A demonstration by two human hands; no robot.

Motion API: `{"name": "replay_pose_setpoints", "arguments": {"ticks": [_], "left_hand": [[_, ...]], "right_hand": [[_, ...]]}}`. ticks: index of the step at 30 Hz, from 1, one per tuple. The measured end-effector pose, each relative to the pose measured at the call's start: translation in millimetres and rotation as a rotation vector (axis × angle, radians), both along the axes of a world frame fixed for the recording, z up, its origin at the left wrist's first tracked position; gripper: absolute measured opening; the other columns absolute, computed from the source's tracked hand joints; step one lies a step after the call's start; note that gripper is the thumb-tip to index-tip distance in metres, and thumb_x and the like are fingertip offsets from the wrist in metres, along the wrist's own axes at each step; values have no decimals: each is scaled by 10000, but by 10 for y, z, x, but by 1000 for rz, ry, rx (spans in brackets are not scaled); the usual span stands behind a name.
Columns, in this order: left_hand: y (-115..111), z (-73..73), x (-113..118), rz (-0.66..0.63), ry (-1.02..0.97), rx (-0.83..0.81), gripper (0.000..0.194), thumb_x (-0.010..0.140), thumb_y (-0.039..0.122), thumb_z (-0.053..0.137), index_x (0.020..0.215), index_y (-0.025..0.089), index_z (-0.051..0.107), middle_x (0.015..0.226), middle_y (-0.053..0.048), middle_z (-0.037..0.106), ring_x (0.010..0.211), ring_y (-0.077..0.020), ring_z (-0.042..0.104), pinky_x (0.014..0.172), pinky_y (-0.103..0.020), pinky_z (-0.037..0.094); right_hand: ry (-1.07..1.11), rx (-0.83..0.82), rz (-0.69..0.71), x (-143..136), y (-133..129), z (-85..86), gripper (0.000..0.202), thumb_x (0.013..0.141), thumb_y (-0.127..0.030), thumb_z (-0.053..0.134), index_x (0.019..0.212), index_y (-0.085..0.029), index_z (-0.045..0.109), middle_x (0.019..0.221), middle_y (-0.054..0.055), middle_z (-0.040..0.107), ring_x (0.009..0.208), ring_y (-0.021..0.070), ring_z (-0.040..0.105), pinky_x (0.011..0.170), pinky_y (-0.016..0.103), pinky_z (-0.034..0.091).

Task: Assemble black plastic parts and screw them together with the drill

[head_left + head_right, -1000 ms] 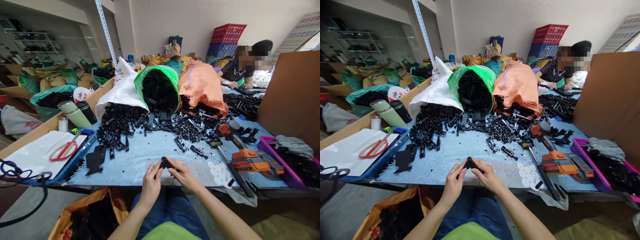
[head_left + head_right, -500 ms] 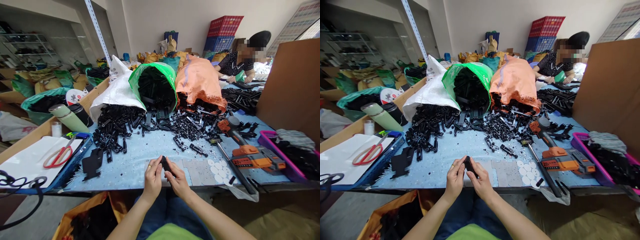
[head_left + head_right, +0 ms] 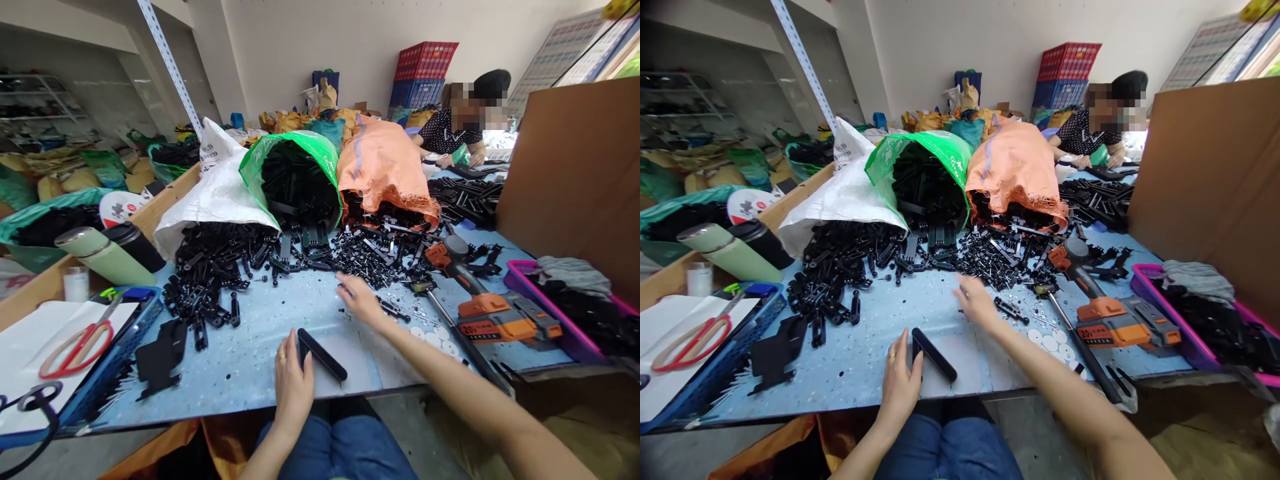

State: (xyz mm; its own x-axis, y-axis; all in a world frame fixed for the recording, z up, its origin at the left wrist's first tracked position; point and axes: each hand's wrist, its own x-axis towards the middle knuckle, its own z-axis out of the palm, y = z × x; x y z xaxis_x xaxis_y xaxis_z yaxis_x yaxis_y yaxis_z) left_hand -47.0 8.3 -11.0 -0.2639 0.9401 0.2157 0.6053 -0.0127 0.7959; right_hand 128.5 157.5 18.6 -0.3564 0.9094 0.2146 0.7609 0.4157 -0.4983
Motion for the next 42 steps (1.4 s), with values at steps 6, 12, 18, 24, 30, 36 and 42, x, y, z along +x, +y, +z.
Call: {"name": "replay_pose_setpoints", "arguments": {"ticks": [6, 12, 18, 24, 30, 36, 42], "left_hand": [[158, 239, -106, -698, 692, 13, 481, 817, 81, 426, 1232, 320, 473, 1112, -29, 598, 1126, -229, 475, 1043, -596, 163], [224, 228, -29, -556, 870, -60, 380, 857, 106, 424, 1225, 178, 484, 910, -74, 619, 863, -204, 557, 895, -445, 390], [258, 181, 29, -650, 724, -137, 404, 854, 283, 504, 1245, 198, 446, 1039, -86, 569, 968, -235, 510, 813, -365, 421], [374, 225, -14, -775, 564, -206, 320, 846, 194, 451, 1162, 211, 497, 1050, -65, 557, 1009, -209, 494, 868, -328, 402], [333, 312, 0, -778, 528, -217, 373, 833, 312, 474, 1194, 221, 445, 1125, -71, 536, 1066, -233, 476, 905, -364, 372], [226, 290, 46, -656, 504, -113, 543, 678, 542, 624, 1068, 201, 461, 991, -70, 572, 930, -267, 535, 775, -355, 411], [235, 207, 32, -613, 481, -35, 381, 740, 414, 612, 1024, 200, 477, 949, -62, 591, 911, -241, 552, 738, -325, 421]], "right_hand": [[-418, -61, -383, 606, 1358, 409, 439, 895, -254, 404, 1305, -103, 370, 1063, 188, 583, 1010, 267, 517, 820, 384, 400], [-506, -42, -320, 597, 1224, 456, 325, 863, -291, 456, 1119, -92, 474, 1155, 202, 489, 1064, 273, 458, 836, 345, 371], [-529, -157, 189, 601, -71, 403, 312, 894, -458, 401, 1079, -212, 450, 803, 32, 604, 612, 150, 537, 567, 239, 365], [-568, -55, 536, 650, -1007, 206, 333, 932, -462, 301, 957, -192, 495, 875, 55, 597, 724, 174, 569, 601, 266, 341], [-644, -18, 464, 530, -1096, 57, 349, 915, -500, 321, 918, -206, 509, 832, 34, 589, 725, 182, 566, 577, 270, 317], [-654, 119, 326, 415, -1199, 188, 280, 925, -442, 340, 947, -219, 508, 855, 40, 572, 776, 202, 541, 624, 297, 316], [-665, 142, 308, 331, -1178, 319, 243, 923, -409, 371, 948, -218, 519, 869, 49, 573, 784, 196, 527, 654, 300, 314]]}}
